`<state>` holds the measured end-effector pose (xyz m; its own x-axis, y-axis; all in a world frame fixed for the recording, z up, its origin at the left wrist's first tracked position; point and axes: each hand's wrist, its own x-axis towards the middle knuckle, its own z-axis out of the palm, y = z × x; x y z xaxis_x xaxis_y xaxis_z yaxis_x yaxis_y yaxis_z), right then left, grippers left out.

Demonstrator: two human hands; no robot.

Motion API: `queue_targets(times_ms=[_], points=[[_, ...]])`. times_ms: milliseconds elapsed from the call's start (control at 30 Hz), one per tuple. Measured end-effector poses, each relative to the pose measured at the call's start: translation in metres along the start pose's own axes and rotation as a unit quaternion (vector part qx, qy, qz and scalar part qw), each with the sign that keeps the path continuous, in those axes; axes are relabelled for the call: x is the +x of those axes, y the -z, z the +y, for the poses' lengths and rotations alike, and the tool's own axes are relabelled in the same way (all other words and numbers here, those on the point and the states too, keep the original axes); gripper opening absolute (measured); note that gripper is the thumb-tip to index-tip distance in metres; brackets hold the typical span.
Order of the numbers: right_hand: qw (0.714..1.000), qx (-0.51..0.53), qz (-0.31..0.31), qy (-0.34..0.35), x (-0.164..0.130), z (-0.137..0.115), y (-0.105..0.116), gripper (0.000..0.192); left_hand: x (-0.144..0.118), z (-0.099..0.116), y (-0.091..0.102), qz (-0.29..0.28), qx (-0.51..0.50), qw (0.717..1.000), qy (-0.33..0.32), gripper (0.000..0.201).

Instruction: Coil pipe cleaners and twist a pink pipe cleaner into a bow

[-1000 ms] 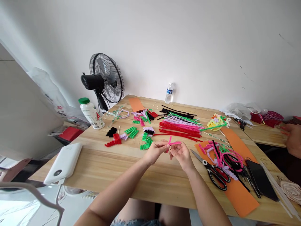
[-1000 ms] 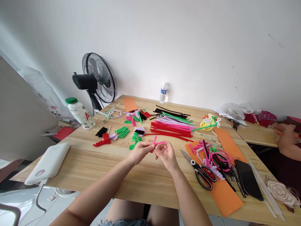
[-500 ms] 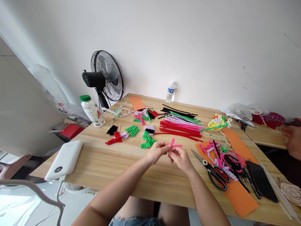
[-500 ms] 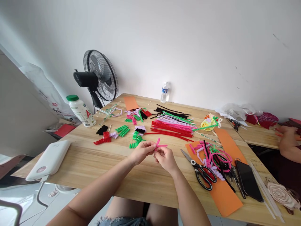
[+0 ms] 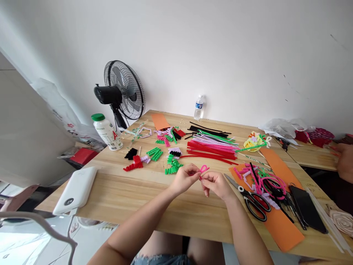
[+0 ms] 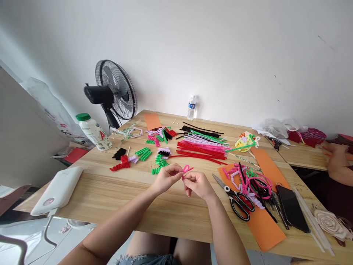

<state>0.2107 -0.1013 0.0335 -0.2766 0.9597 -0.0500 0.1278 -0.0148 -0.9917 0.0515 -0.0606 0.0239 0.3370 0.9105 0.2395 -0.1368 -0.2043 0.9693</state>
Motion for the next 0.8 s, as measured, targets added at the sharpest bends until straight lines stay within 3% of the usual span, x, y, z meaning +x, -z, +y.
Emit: queue_targets(times_ms=[100, 167, 233, 333, 500, 567, 667, 800], points=[[0.99, -0.09, 0.08, 0.066, 0.0, -0.001, 0.003, 0.016, 0.004, -0.003, 0.006, -0.048, -0.091, 0.991, 0.088, 0.029], [0.965, -0.135, 0.175, 0.139, 0.0, -0.002, 0.005, 0.015, 0.006, -0.005, 0.007, -0.075, -0.146, 0.978, 0.129, 0.031], [0.943, -0.156, 0.22, 0.196, 0.002, -0.003, 0.005, 0.02, 0.007, -0.007, 0.007, -0.098, -0.17, 0.97, 0.143, 0.033], [0.956, -0.156, 0.176, 0.174, 0.004, -0.001, -0.002, 0.017, 0.006, -0.01, 0.004, -0.103, -0.142, 0.976, 0.127, 0.034], [0.994, -0.032, 0.101, 0.033, 0.007, 0.005, -0.013, 0.03, 0.004, -0.012, 0.001, -0.011, 0.018, 0.999, 0.026, 0.028], [0.998, -0.001, 0.066, 0.016, 0.007, 0.003, -0.01, 0.029, 0.003, -0.01, 0.002, -0.03, 0.022, 0.999, 0.021, 0.028], [0.999, 0.001, 0.041, 0.015, 0.005, -0.003, -0.002, 0.028, 0.003, -0.007, 0.006, -0.111, -0.037, 0.992, 0.052, 0.032], [0.999, 0.026, 0.041, 0.022, 0.003, -0.008, 0.004, 0.022, 0.004, -0.005, 0.009, -0.11, -0.055, 0.99, 0.075, 0.036]])
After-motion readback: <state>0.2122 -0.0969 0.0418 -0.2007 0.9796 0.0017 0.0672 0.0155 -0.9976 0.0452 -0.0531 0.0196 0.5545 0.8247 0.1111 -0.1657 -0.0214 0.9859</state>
